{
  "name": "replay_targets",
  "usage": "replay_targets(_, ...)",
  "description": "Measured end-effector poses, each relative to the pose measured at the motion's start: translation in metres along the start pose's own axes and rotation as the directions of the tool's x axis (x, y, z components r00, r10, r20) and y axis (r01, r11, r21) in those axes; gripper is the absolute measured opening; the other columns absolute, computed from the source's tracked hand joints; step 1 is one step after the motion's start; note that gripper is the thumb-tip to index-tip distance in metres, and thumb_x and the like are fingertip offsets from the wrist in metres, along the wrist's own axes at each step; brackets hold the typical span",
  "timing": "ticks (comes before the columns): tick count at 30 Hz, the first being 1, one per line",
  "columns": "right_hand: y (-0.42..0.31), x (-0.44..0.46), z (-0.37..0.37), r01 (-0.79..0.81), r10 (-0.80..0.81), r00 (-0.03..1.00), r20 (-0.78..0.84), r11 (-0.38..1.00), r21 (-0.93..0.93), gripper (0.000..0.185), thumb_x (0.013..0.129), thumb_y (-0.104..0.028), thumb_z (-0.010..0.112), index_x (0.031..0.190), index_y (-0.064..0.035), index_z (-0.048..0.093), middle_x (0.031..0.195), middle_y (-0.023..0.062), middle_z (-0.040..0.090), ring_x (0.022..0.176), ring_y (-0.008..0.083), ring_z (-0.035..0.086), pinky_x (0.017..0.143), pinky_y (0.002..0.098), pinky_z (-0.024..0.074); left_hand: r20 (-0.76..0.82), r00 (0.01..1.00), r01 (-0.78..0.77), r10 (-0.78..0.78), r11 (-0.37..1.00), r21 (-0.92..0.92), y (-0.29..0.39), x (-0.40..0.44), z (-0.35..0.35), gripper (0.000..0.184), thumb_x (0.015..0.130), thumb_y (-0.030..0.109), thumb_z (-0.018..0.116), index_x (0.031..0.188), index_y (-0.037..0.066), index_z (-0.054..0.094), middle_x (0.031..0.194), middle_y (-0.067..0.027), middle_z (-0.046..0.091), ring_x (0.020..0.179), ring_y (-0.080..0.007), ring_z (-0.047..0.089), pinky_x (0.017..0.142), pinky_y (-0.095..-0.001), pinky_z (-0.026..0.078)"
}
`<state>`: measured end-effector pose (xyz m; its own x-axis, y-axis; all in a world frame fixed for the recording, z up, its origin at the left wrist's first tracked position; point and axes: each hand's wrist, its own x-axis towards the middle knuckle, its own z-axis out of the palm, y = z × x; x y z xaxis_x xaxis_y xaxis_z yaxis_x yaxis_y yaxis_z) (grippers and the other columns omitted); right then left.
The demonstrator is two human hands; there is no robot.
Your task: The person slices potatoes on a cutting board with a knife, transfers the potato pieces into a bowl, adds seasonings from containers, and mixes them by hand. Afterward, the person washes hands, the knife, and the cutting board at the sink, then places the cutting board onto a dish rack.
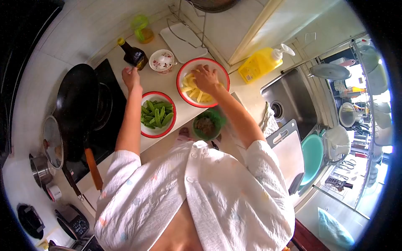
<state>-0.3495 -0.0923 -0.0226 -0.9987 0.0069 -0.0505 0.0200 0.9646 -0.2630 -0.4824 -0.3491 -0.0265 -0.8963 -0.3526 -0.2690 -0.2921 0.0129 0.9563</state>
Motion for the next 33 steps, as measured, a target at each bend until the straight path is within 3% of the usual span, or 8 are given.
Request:
replay_targets(4, 0.024, 0.007, -0.032, 0.036, -0.030, 0.929, 0.368, 0.999, -0.010, 0.045, 0.086, -0.030, 0.062, 0.129, -0.0191, 0.055, 0.140, 0.0069, 0.042, 0.131, 0.0295, 0.036, 0.096, 0.0591, 0.0346, 0.311, 0.926, -0.191, 0.214, 0.976, -0.102, 0.014, -0.099, -0.008, 0.025, 0.085, 0.006, 0.060, 0.109, 0.004, 0.056, 0.095, -0.0048, 0.059, 0.083, -0.0157, 0.057, 0.074, -0.0329, 0.048)
replay_targets(6, 0.019, -0.016, -0.018, 0.084, -0.077, 0.981, 0.180, 0.996, -0.028, 0.052, 0.086, -0.035, 0.061, 0.134, -0.0194, 0.050, 0.145, 0.0096, 0.036, 0.134, 0.0322, 0.032, 0.098, 0.0592, 0.0332, 0.522, 0.829, -0.259, 0.200, 0.965, 0.042, 0.001, -0.126, -0.004, 0.015, 0.084, 0.004, 0.060, 0.099, 0.005, 0.062, 0.088, -0.0048, 0.059, 0.077, -0.0188, 0.058, 0.068, -0.0335, 0.049)
replay_targets(9, 0.004, -0.044, -0.003, 0.090, -0.089, 0.996, 0.021, 0.993, -0.078, 0.067, 0.086, -0.045, 0.060, 0.144, -0.0204, 0.036, 0.153, 0.0138, 0.022, 0.140, 0.0364, 0.023, 0.105, 0.0584, 0.0289, 0.629, 0.563, -0.811, 0.536, 0.507, 0.292, -0.015, -0.153, 0.006, 0.011, 0.081, 0.008, 0.064, 0.092, 0.006, 0.066, 0.093, -0.0066, 0.060, 0.093, -0.0242, 0.056, 0.077, -0.0387, 0.046)
replay_targets(14, 0.011, -0.041, 0.019, 0.095, -0.094, 0.995, 0.027, 0.994, -0.053, 0.085, 0.084, -0.057, 0.058, 0.151, -0.0217, 0.020, 0.158, 0.0134, 0.006, 0.145, 0.0375, 0.009, 0.110, 0.0594, 0.0212, 0.797, 0.329, -0.931, 0.507, 0.034, 0.363, -0.009, -0.180, 0.012, 0.013, 0.081, 0.019, 0.065, 0.083, 0.007, 0.071, 0.099, -0.0026, 0.061, 0.105, -0.0221, 0.049, 0.088, -0.0435, 0.036)
replay_targets(18, 0.033, -0.036, 0.020, 0.067, 0.085, 0.961, -0.262, 0.850, 0.522, 0.054, 0.088, -0.017, 0.058, 0.137, -0.0020, 0.042, 0.141, 0.0266, 0.039, 0.126, 0.0429, 0.042, 0.102, 0.0481, 0.0389, 0.867, 0.303, -0.951, 0.397, 0.069, 0.300, -0.015, -0.185, 0.015, 0.012, 0.080, 0.017, 0.066, 0.086, 0.008, 0.072, 0.096, -0.0002, 0.066, 0.100, -0.0213, 0.052, 0.087, -0.0424, 0.034)
replay_targets(22, 0.028, -0.043, -0.008, 0.007, 0.255, 0.873, -0.417, 0.847, 0.532, 0.039, 0.084, 0.000, 0.049, 0.122, 0.0048, 0.054, 0.124, 0.0283, 0.054, 0.115, 0.0438, 0.051, 0.099, 0.0427, 0.0426, 0.868, 0.280, -0.954, 0.409, 0.017, 0.300, -0.018, -0.181, 0.020, 0.010, 0.079, 0.017, 0.067, 0.083, 0.009, 0.071, 0.091, -0.0002, 0.068, 0.097, -0.0211, 0.053, 0.086, -0.0417, 0.034)
replay_targets(28, -0.004, -0.037, 0.021, -0.019, 0.014, 0.999, -0.048, 0.995, -0.096, 0.078, 0.084, -0.058, 0.056, 0.148, -0.0239, 0.028, 0.155, 0.0158, 0.018, 0.144, 0.0391, 0.011, 0.106, 0.0670, 0.0193, 0.867, 0.257, -0.965, 0.428, 0.066, 0.253, -0.018, -0.187, 0.011, 0.022, 0.075, 0.029, 0.073, 0.088, 0.012, 0.069, 0.101, 0.0014, 0.066, 0.103, -0.0205, 0.053, 0.085, -0.0459, 0.034)
replay_targets(33, 0.000, -0.025, 0.020, -0.028, 0.018, 0.987, -0.162, 0.998, -0.056, 0.072, 0.076, -0.064, 0.061, 0.129, -0.0170, 0.049, 0.128, 0.0145, 0.046, 0.121, 0.0359, 0.041, 0.092, 0.0572, 0.0364, 0.858, 0.224, -0.972, 0.462, 0.048, 0.229, -0.021, -0.183, 0.004, 0.029, 0.071, 0.034, 0.077, 0.091, 0.014, 0.069, 0.103, 0.0032, 0.065, 0.104, -0.0208, 0.053, 0.085, -0.0459, 0.034)
